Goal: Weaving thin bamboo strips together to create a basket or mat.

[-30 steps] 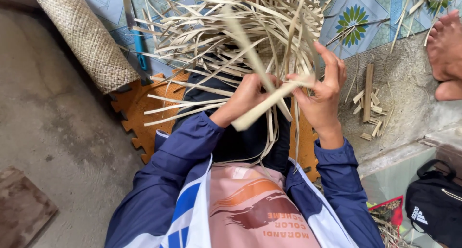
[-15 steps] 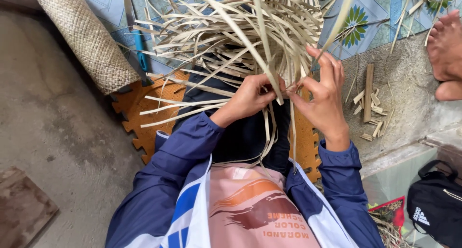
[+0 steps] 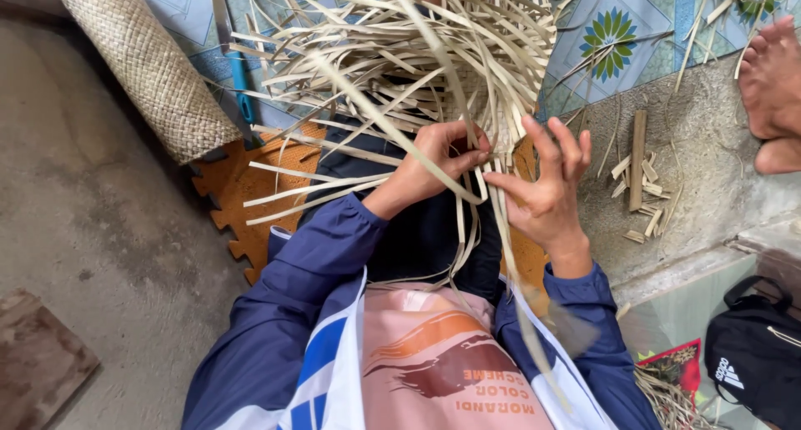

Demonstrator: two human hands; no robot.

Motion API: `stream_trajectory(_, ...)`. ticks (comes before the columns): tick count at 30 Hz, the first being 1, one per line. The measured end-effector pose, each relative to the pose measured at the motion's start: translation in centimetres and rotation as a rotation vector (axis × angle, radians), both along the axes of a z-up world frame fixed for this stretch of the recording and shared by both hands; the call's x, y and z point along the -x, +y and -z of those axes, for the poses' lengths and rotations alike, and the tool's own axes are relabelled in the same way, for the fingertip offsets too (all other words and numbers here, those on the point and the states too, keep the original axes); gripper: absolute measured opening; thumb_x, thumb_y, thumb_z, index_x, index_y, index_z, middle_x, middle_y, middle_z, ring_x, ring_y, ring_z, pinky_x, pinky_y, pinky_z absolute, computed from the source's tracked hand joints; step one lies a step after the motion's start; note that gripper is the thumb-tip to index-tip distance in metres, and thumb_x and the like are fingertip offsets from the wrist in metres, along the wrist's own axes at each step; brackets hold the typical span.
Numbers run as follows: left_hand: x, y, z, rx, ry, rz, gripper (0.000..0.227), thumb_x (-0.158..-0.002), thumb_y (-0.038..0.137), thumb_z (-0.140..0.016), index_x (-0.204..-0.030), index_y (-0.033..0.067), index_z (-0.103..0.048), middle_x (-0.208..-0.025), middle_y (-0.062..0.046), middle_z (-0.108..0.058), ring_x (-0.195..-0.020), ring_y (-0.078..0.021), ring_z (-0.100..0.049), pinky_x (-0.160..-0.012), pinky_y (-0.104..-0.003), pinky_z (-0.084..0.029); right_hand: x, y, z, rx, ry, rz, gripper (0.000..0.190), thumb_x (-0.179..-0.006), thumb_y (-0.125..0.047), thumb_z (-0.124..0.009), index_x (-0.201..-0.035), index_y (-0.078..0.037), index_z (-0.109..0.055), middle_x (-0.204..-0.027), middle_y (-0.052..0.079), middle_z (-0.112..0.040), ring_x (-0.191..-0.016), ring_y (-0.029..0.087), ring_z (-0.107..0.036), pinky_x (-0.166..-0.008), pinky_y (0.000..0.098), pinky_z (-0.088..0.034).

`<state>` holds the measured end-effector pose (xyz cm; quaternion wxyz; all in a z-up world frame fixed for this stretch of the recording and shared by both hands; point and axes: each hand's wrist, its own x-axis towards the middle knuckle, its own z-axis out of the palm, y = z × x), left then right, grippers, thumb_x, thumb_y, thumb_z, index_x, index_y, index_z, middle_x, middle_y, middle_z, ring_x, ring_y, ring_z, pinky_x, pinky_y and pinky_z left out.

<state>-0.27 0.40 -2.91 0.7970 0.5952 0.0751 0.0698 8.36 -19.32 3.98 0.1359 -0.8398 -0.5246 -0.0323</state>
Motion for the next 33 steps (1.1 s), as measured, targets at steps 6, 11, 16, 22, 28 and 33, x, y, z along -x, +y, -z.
stream_trajectory(6, -0.2, 0.5, -3.2, -0.135, 0.055, 0.012, 0.021, -0.091, 0.022, -0.079, -0.095, 0.0051, -0.068, -0.073, -0.012, -0.071, -0.07, -0.0255, -0.072, -0.066, -0.041, -0.059, 1.0, -0.8, -0.1, -0.036, -0.102, -0.043, 0.01, -0.089, -0.032, -0.08, -0.097, -0.035, -0.084, -0.158, 0.013, -0.051, -0.15, 0.04, -0.032, -0.125, 0.0632, -0.004)
stream_trajectory(11, -0.9, 0.1, -4.9, -0.306, 0.082, 0.077, 0.035, -0.095, 0.015, -0.069, -0.065, 0.0067, -0.051, -0.048, -0.002, -0.046, -0.041, -0.0166, -0.048, -0.047, -0.031, -0.043, -0.1, -0.9, -1.6, -0.094, -0.107, -0.026, 0.016, -0.089, -0.016, -0.073, -0.099, -0.023, -0.084, -0.151, 0.016, -0.057, -0.14, 0.04, -0.047, -0.123, 0.0592, -0.02)
stream_trajectory(16, -1.7, -0.3, -4.7, -0.353, 0.031, 0.094, 0.052, -0.093, 0.015, -0.072, -0.057, 0.0124, -0.034, -0.043, 0.004, -0.027, -0.035, -0.0087, -0.027, -0.04, -0.025, -0.031, -1.2, -0.5, -1.8, -0.025, -0.235, -0.006, 0.018, -0.1, -0.035, -0.076, -0.091, -0.022, -0.083, -0.152, 0.014, -0.059, -0.141, 0.038, -0.048, -0.121, 0.059, -0.019)
stream_trajectory(22, -2.0, 0.1, -3.6, -0.355, -0.005, 0.127, 0.042, -0.09, 0.012, -0.073, -0.063, 0.0112, -0.04, -0.046, 0.002, -0.037, -0.035, -0.0128, -0.035, -0.041, -0.028, -0.031, -0.8, -0.2, -1.4, 0.05, -0.241, 0.054, 0.015, -0.094, -0.031, -0.089, -0.087, -0.02, -0.081, -0.155, 0.01, -0.057, -0.144, 0.034, -0.044, -0.123, 0.0561, -0.019)
stream_trajectory(28, -1.9, 0.2, -3.2, -0.272, -0.017, 0.152, 0.019, -0.088, 0.008, -0.074, -0.079, 0.0035, -0.059, -0.058, -0.008, -0.057, -0.049, -0.027, -0.059, -0.05, -0.036, -0.045, -0.9, -1.0, -1.0, 0.083, -0.17, 0.087, 0.015, -0.086, -0.025, -0.093, -0.09, -0.02, -0.08, -0.157, 0.008, -0.053, -0.145, 0.033, -0.04, -0.123, 0.0561, -0.02)
stream_trajectory(33, -1.7, 0.4, -3.4, -0.231, -0.007, 0.184, 0.011, -0.088, 0.005, -0.075, -0.087, 0.0037, -0.064, -0.07, -0.013, -0.069, -0.066, -0.0345, -0.072, -0.06, -0.043, -0.055, -1.0, -1.2, -0.4, 0.06, -0.203, 0.077, 0.018, -0.091, -0.04, -0.087, -0.098, -0.025, -0.08, -0.155, 0.009, -0.054, -0.145, 0.034, -0.042, -0.122, 0.058, -0.02)
